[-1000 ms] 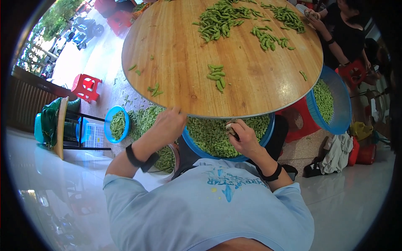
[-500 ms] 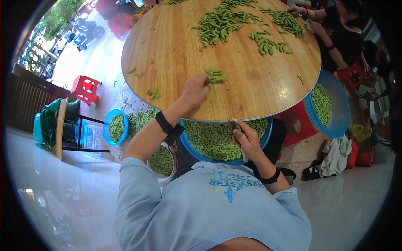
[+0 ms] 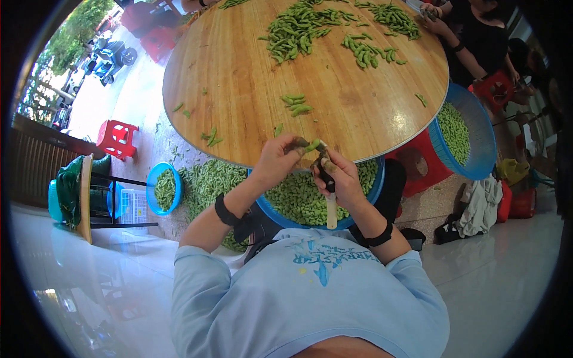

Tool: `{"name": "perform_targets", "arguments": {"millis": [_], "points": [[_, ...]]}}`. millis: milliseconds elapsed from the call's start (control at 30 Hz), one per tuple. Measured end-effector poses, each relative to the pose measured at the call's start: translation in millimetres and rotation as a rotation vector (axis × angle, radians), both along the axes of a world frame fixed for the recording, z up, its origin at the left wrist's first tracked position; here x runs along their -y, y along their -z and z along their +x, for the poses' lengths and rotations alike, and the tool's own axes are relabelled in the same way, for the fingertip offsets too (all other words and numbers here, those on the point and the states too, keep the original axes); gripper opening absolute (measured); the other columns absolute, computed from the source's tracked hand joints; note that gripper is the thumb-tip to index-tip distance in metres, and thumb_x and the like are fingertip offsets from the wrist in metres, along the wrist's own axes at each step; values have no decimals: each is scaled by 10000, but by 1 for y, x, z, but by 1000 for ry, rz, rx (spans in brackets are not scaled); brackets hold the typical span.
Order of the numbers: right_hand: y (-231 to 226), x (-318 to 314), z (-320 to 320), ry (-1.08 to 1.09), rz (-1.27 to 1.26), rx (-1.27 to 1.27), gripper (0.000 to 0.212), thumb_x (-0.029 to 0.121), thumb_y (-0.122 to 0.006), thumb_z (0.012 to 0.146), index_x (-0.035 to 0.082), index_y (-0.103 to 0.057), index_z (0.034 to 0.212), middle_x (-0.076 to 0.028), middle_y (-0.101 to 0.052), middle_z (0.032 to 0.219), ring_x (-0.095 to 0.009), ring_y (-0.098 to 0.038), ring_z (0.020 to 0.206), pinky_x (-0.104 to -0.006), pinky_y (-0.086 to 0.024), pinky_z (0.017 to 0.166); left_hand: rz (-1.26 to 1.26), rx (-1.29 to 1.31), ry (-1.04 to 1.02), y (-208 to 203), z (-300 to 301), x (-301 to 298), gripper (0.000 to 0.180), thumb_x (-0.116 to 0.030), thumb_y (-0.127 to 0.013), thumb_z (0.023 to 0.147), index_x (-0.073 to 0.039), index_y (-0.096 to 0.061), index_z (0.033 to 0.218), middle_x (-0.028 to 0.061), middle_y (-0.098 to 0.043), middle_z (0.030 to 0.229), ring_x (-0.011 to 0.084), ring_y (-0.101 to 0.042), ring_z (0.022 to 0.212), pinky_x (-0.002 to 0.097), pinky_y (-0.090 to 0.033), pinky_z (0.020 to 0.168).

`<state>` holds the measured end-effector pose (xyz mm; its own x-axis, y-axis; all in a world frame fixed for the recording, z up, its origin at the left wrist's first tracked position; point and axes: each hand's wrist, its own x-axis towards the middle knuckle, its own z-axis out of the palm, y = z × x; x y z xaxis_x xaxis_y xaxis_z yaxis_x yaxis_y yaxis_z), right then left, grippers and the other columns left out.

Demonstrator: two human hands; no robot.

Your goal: The person picks up edamame pods from a table, opens them with a tool to remove the beans, and drops the beans into a blue bowl. They also move pods on the table and drop the empty shells onto the floor.

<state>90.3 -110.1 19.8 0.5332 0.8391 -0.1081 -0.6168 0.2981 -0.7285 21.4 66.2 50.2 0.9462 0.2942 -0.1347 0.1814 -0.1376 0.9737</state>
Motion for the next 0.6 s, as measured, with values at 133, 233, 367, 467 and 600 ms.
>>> {"name": "perform_targets", "arguments": {"millis": [133, 233, 367, 467, 600], "points": [[2, 1, -1, -35, 56, -52, 382, 154, -435, 971, 68, -425, 1344, -37, -522, 830, -82, -461, 577, -192, -375, 446, 21, 26, 40, 4, -4, 12, 154, -66, -548, 875, 45, -572, 978, 44, -597, 767, 101, -544, 642, 265, -446, 574], [3, 4, -1, -60, 97, -64, 388, 152, -437, 972, 65, -419, 1350, -37, -515, 833, -83, -455, 577, -192, -376, 447, -30, -11, 11, 5, -4, 15, 150, -73, -541, 872, 49, -560, 956, 55, -593, 748, 107, -546, 635, 269, -446, 575], [5, 5, -3, -45, 96, -44, 387, 146, -434, 974, 62, -416, 1352, -35, -511, 830, -83, -452, 577, -193, -375, 446, 41, 39, -31, 8, -4, 21, 147, -84, -543, 868, 45, -554, 936, 64, -583, 723, 107, -540, 627, 272, -439, 567], [5, 6, -3, -51, 103, -41, 393, 140, -435, 975, 63, -410, 1359, -32, -507, 822, -82, -449, 576, -193, -374, 444, 92, 48, -57, 10, -6, 27, 143, -86, -558, 862, 38, -552, 932, 76, -574, 708, 117, -540, 625, 283, -436, 561], [6, 6, -6, -19, 79, 8, 390, 132, -441, 972, 61, -420, 1354, -23, -505, 816, -71, -441, 566, -189, -372, 443, 186, 160, -98, 12, -8, 33, 128, -75, -566, 858, 33, -543, 922, 80, -569, 710, 133, -539, 631, 296, -436, 560]]}}
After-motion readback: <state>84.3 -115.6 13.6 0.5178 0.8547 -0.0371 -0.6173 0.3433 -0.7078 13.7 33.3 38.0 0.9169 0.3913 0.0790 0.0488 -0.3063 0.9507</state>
